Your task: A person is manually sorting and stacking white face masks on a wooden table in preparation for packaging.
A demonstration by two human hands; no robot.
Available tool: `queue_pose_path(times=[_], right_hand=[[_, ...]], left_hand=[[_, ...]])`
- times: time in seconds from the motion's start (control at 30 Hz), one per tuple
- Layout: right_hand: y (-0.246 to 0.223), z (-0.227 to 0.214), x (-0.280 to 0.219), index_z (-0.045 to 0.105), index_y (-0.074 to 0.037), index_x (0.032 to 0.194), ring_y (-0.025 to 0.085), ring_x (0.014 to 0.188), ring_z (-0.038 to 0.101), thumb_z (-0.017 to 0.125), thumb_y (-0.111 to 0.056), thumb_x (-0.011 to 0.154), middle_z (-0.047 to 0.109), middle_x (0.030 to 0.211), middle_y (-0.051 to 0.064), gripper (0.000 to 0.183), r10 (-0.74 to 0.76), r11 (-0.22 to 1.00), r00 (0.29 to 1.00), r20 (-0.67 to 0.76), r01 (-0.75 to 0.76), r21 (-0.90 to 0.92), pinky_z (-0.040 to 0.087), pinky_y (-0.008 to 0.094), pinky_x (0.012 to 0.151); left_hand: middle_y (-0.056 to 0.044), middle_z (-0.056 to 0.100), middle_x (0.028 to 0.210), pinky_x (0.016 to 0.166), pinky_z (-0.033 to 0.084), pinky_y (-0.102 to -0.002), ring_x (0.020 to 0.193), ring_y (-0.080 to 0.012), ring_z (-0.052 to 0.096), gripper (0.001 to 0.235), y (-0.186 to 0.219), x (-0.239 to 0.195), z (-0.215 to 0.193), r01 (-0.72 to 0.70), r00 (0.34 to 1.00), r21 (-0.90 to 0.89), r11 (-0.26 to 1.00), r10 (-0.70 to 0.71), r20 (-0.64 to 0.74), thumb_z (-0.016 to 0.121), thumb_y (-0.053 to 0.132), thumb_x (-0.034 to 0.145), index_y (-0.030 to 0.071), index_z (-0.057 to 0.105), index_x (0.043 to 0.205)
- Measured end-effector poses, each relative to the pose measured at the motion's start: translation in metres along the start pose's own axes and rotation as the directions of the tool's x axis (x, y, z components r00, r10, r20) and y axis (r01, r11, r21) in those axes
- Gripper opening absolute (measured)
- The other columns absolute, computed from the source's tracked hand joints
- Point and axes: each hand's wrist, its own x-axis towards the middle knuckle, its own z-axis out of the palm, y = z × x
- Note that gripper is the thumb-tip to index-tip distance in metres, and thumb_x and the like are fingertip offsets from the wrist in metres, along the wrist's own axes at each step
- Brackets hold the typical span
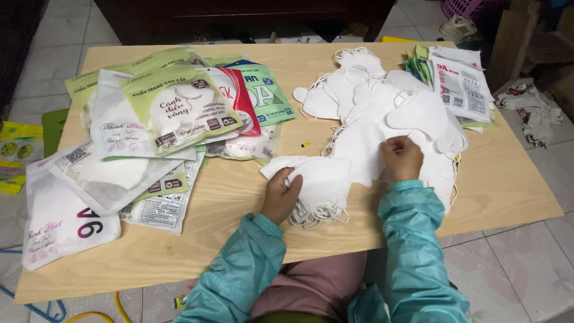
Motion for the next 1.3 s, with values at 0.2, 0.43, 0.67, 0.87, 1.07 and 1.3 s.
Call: queue_pose_path(times=[0.2, 0.43, 0.67, 0.87, 1.07, 1.3], right_hand=[[0.004, -0.026, 0.045, 0.068, -0.012, 0.101, 0.016, 0.061, 0.067, 0.074, -0.012, 0.093, 0.062, 0.087, 0.006, 0.010, 0.179, 0.863, 0.947, -0.266, -0.021, 0.505, 0.061, 0.032, 0.045], [0.019, -0.009, 0.010, 0.072, -0.017, 0.107, 0.020, 0.072, 0.065, 0.079, -0.018, 0.089, 0.070, 0.092, 0.007, 0.019, 0.000, 0.969, 0.859, -0.512, 0.127, 0.213, 0.051, 0.029, 0.059], [-0.009, 0.007, -0.048, 0.069, -0.014, 0.114, 0.026, 0.077, 0.071, 0.088, -0.028, 0.085, 0.075, 0.087, 0.003, 0.037, -0.032, 0.998, 0.973, -0.227, 0.020, -0.054, 0.056, 0.038, 0.069], [0.000, 0.023, -0.031, 0.069, -0.017, 0.105, 0.018, 0.077, 0.068, 0.088, -0.027, 0.080, 0.072, 0.080, -0.005, 0.033, 0.079, 0.995, 0.979, -0.190, -0.089, -0.042, 0.055, 0.034, 0.072], [0.000, 0.024, -0.034, 0.073, -0.016, 0.091, 0.021, 0.076, 0.070, 0.080, -0.022, 0.082, 0.071, 0.079, 0.000, 0.012, 0.036, 0.997, 0.984, -0.174, -0.049, -0.067, 0.056, 0.036, 0.073], [-0.031, 0.017, -0.049, 0.066, -0.009, 0.126, 0.034, 0.107, 0.069, 0.075, -0.029, 0.094, 0.067, 0.110, 0.011, 0.039, -0.171, 0.944, 0.985, 0.024, 0.171, -0.284, 0.055, 0.050, 0.096]], left_hand=[[-0.006, 0.066, 0.080, 0.073, 0.057, -0.030, 0.079, -0.0098, 0.062, 0.012, 0.010, -0.001, 0.003, -0.030, 1.000, -0.021, 0.999, 0.030, 0.001, 0.062, 0.009, 0.100, 0.000, 0.068, 0.106], [-0.007, 0.065, 0.078, 0.072, 0.056, -0.030, 0.079, -0.0102, 0.062, 0.012, 0.009, -0.001, 0.002, -0.034, 0.999, 0.005, 0.999, 0.034, -0.006, 0.063, 0.009, 0.100, 0.000, 0.068, 0.105], [-0.006, 0.066, 0.079, 0.074, 0.057, -0.030, 0.078, -0.0099, 0.063, 0.011, 0.004, 0.000, 0.002, -0.019, 1.000, -0.006, 1.000, 0.019, -0.002, 0.062, 0.009, 0.100, 0.000, 0.068, 0.105], [-0.007, 0.066, 0.079, 0.073, 0.056, -0.030, 0.078, -0.0098, 0.062, 0.010, 0.004, -0.001, 0.002, -0.033, 0.999, 0.000, 0.999, 0.033, -0.003, 0.063, 0.008, 0.100, 0.000, 0.067, 0.104], [-0.006, 0.065, 0.078, 0.073, 0.056, -0.028, 0.079, -0.0083, 0.062, 0.009, 0.007, 0.001, 0.003, -0.049, 0.999, 0.003, 0.999, 0.049, -0.004, 0.063, 0.008, 0.100, 0.000, 0.067, 0.102], [-0.007, 0.065, 0.077, 0.070, 0.055, -0.029, 0.076, -0.0091, 0.061, 0.008, 0.012, 0.000, 0.004, -0.059, 0.998, 0.025, 0.998, 0.059, -0.014, 0.066, 0.007, 0.098, 0.000, 0.067, 0.100]])
